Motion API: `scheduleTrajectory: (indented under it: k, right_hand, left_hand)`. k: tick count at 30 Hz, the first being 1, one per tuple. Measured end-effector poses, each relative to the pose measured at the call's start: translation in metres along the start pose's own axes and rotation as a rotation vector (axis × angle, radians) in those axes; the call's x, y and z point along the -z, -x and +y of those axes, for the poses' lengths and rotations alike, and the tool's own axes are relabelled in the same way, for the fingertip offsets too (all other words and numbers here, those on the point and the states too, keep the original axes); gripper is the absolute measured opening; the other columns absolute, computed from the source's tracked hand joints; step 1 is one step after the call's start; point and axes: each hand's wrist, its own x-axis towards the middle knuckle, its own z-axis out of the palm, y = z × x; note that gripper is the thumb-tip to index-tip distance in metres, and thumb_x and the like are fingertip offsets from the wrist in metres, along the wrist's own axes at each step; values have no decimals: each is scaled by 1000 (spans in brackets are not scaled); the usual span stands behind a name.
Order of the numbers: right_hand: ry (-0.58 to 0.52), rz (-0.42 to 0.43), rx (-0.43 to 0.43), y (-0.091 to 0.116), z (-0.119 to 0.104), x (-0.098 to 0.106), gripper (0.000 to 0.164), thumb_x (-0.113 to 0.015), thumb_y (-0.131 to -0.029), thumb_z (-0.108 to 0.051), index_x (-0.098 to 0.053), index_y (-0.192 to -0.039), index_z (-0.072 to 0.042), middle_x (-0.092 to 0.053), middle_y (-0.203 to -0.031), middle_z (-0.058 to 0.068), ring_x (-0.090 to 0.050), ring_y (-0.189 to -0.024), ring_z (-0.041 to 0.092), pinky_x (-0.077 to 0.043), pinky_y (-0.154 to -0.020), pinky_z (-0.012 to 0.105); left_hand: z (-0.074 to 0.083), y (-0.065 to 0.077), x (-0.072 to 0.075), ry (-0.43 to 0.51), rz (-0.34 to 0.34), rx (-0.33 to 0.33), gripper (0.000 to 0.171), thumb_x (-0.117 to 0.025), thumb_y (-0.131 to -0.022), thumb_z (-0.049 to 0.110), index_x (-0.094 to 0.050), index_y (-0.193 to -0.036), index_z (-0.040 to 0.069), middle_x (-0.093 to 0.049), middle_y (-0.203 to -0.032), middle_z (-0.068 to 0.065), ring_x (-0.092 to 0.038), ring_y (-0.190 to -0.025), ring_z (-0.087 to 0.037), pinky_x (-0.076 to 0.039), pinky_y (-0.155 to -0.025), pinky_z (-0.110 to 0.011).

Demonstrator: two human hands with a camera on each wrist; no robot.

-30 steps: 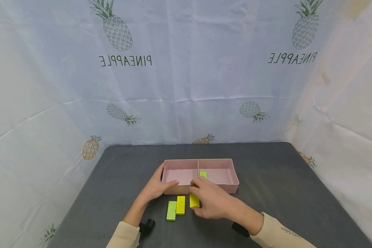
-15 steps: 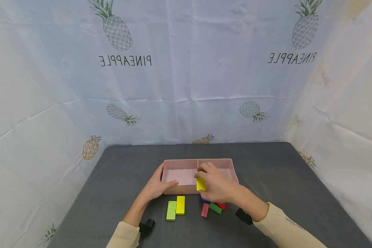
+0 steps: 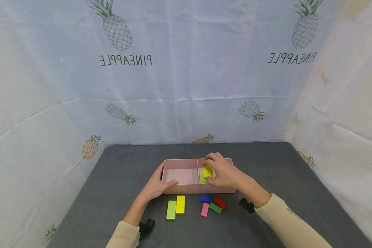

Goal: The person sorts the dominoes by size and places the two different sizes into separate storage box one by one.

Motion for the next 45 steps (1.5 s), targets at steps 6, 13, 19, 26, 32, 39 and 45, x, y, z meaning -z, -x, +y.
scheduleTrajectory:
  k: [6,13,19,26,32,39,45]
  right_hand:
    - [-32,-23,-56,-2,15,-6,39,-76,-83,-14,-69,-120,-5,-57,-124,8,-48,-109,25,-52,-85,41]
    - [-57,-89,-131,-5,30,-17,41,-78,-83,-17,-70,-121,-3,-58,-127,9,-49,-111,27,-51,-86,43]
    - [-86,-165,-184,-9,41,-27,44,-81,-82,-18,-70,-122,-5,-58,-129,9,-51,-113,28,-49,-93,46]
    - [-123,-222,-204,-14,50,-37,43,-83,-81,-17,-71,-120,-5,-59,-124,8,-52,-110,27,-49,-96,47]
    - [-139,-241,-198,-16,54,-47,41,-84,-80,-13,-72,-118,-4,-61,-120,7,-55,-111,27,-49,-100,46]
    - [-169,-241,-178,-17,58,-54,40,-85,-80,-11,-72,-118,-6,-63,-118,6,-57,-105,23,-50,-99,44]
    - [-175,-228,-183,-19,56,-55,42,-84,-82,-13,-71,-121,-5,-64,-120,6,-58,-108,24,-49,-101,45]
  left_hand:
    - [-1,-1,0,9,-2,-11,105,-81,-85,46,-20,-163,12,-25,-164,-20,-33,-144,-42,-31,-109,-67]
    - [-1,0,-1,8,-3,-13,104,-81,-86,45,-21,-163,12,-25,-164,-21,-35,-143,-44,-33,-108,-68]
    - [-2,0,-1,19,-6,0,104,-81,-85,45,-21,-163,13,-25,-164,-21,-34,-143,-44,-32,-108,-68]
    - [-1,0,-1,18,-5,6,104,-81,-85,45,-21,-163,12,-25,-164,-21,-35,-143,-44,-32,-108,-69]
    - [-1,0,1,11,-11,2,104,-81,-85,45,-21,-163,12,-25,-164,-20,-33,-144,-44,-30,-109,-69]
    - [0,1,1,12,-8,-8,105,-82,-84,46,-21,-163,13,-26,-164,-20,-33,-144,-44,-32,-108,-69]
    - [-1,1,1,4,-3,-16,102,-81,-86,44,-21,-163,12,-26,-164,-20,-34,-144,-44,-31,-109,-68]
